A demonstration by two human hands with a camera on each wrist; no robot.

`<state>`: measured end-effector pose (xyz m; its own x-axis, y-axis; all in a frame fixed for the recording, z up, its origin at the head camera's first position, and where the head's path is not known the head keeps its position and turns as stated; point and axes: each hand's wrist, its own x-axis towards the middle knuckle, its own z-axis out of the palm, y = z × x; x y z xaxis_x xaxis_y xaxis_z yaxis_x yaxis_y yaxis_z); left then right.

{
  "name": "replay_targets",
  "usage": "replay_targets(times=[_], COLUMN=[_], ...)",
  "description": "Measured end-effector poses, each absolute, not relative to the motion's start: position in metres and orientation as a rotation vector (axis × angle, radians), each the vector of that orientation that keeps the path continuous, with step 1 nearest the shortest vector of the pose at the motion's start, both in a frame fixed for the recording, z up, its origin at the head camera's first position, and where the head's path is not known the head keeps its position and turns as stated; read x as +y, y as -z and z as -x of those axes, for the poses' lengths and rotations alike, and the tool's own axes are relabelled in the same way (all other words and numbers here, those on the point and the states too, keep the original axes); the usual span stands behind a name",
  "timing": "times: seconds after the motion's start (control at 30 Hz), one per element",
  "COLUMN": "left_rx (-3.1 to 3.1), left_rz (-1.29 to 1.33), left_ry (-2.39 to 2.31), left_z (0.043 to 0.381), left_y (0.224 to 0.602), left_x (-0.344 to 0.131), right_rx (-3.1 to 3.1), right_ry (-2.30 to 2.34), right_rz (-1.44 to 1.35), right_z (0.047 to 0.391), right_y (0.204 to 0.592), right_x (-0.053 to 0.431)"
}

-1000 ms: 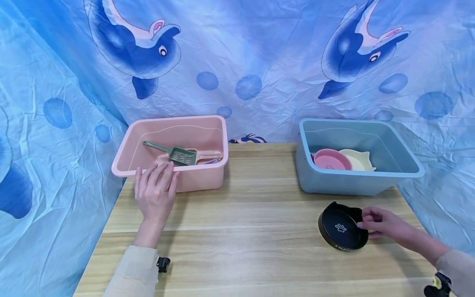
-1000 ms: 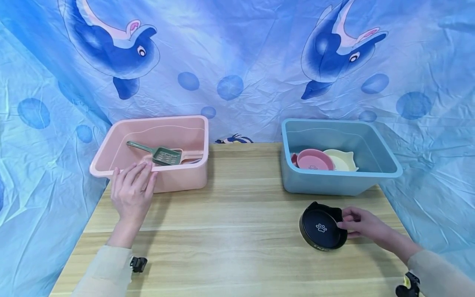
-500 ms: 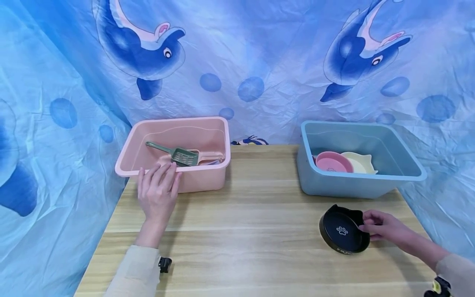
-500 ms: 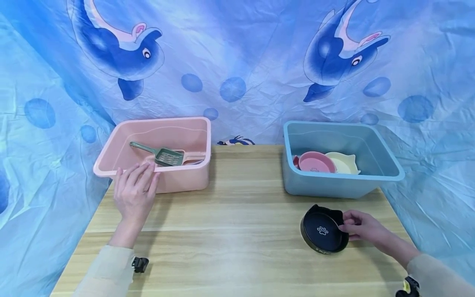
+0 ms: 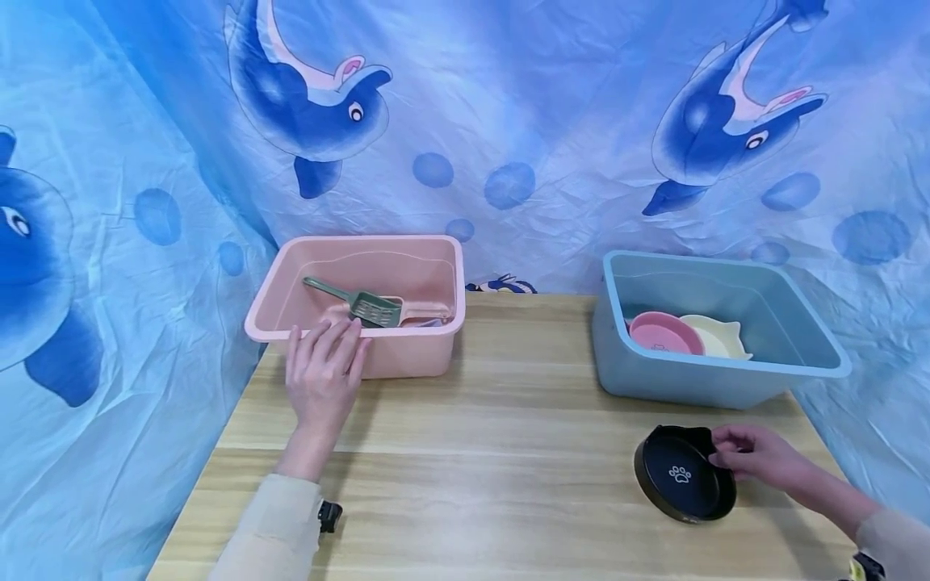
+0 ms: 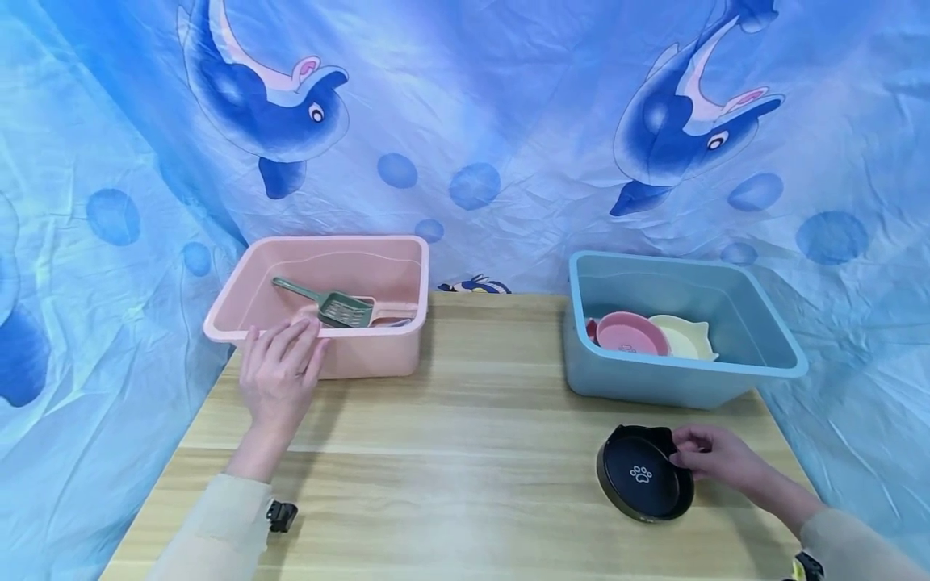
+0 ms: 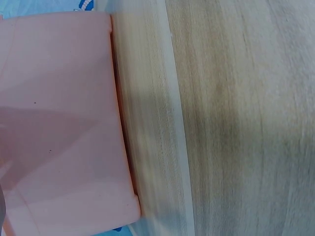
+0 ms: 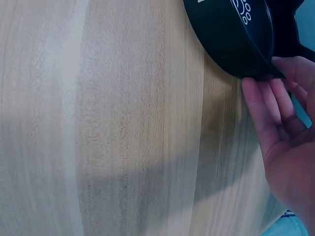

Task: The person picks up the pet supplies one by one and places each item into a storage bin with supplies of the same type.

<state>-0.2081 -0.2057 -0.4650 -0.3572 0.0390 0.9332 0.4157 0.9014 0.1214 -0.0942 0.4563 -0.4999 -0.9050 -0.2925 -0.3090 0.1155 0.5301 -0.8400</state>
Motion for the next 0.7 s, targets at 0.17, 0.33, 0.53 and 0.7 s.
replay_targets(times=[0.17,0.33,0.53,0.7], left_rx=[-1.907,-1.906,-1.910,-1.907], left_rz=[0.334,0.336,0.334,0.337], left_ry=[0.399,0.400,0.404,0.407], left_z=[0.207,0.208,0.207,0.207], left_y=[0.465,0.465,0.465,0.464], left_x=[-0.206,-0.205,-0.205,-0.205], right_rx=[2.438,2.496,2.660,2.865], right_ry=[1.270,1.192,1.137,1.017], right_rz=[0.080,0.049,0.371,0.626], right_z=[0.095,0.097,0.101,0.108], right_y=[0.499,0.495,0.488,0.478], right_x=[0.455,0.454,0.449,0.436])
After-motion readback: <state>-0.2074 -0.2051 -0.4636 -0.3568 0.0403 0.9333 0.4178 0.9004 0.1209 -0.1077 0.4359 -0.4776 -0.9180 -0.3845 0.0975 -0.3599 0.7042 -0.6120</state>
